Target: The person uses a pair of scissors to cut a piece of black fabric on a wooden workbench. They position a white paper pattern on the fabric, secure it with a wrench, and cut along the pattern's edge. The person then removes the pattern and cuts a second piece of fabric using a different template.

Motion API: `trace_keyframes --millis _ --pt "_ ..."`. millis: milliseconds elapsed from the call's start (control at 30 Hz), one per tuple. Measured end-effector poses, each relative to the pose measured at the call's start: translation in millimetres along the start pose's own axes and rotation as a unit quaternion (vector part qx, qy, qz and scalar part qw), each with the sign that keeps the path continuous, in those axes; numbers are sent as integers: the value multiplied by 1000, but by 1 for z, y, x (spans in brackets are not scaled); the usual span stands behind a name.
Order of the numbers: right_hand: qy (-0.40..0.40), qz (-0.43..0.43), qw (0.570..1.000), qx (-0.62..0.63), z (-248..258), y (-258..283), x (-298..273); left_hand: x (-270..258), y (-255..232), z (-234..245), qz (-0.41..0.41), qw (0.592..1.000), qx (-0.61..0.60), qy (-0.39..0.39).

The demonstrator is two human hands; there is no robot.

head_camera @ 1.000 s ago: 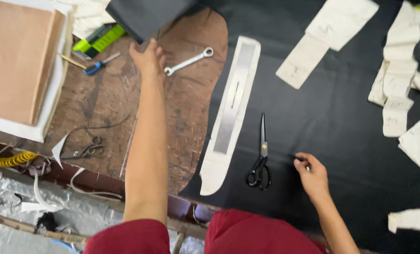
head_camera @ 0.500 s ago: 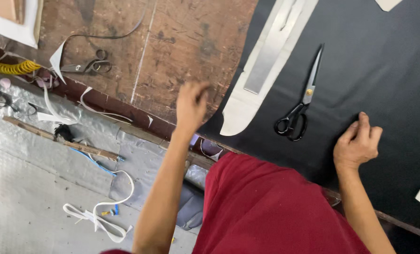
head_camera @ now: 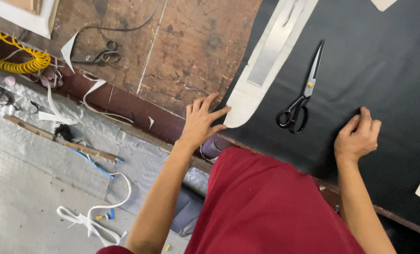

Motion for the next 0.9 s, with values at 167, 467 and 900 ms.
trace_keyframes --millis 167,467,900 --pt "-2 -15 1000 26 -1 0 3 -17 17 0 54 988 -111 -90" --pt "-16 -16 1000 11 4 7 4 -69 47 -4 195 959 -64 -196" --pt "-10 -16 1000 -1 2 9 4 -47 53 11 266 961 -2 -70"
Point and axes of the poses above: each hand's wrist, its own x-axis towards the middle knuckle, its own z-axis out of the back of the hand, y = z × x, the point moved 5 cm from there along x, towards the middle knuckle, and after that the axes turned 1 degree about -z, right-handed, at the moved point
